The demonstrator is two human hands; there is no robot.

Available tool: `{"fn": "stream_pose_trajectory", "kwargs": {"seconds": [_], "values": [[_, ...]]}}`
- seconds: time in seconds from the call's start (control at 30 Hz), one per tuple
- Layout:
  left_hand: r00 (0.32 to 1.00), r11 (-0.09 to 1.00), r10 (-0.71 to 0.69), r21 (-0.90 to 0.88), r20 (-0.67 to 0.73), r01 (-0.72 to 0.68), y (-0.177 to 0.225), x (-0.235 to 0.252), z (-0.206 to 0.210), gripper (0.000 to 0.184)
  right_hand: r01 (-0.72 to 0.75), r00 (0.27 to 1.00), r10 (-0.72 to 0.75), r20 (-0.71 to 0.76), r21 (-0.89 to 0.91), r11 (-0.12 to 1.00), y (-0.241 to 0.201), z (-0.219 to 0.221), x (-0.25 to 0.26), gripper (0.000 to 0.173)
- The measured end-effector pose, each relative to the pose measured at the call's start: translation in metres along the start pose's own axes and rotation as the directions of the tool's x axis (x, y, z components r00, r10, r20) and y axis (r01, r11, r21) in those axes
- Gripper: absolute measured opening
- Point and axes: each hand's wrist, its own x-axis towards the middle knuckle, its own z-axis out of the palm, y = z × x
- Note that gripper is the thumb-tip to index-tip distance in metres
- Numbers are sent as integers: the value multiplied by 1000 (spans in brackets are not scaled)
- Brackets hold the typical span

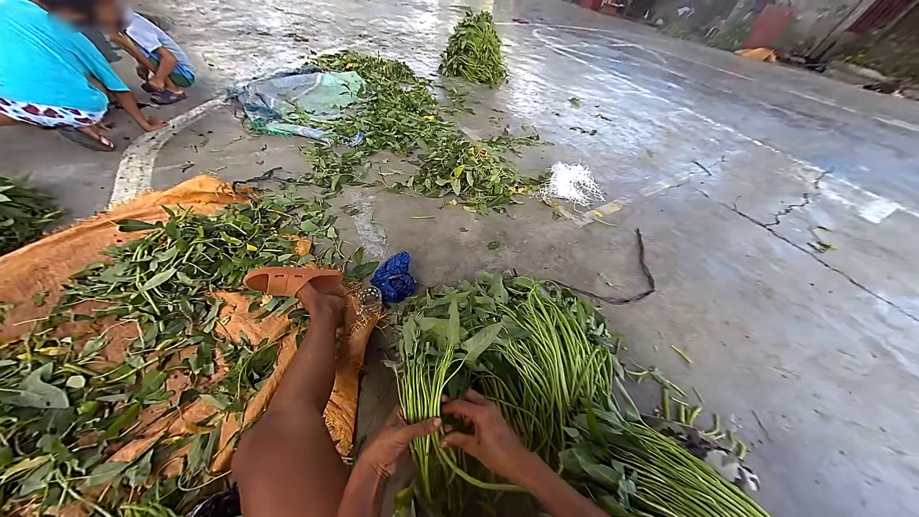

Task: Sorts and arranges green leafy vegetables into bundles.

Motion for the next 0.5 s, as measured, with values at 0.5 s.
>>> {"fn": "stream_pose_trajectory", "kwargs": {"seconds": [0.5], "values": [[942, 916, 292, -235, -162, -325, 42, -24, -48, 55, -621, 776, 591, -221, -428, 657, 79, -117, 34, 32]]}}
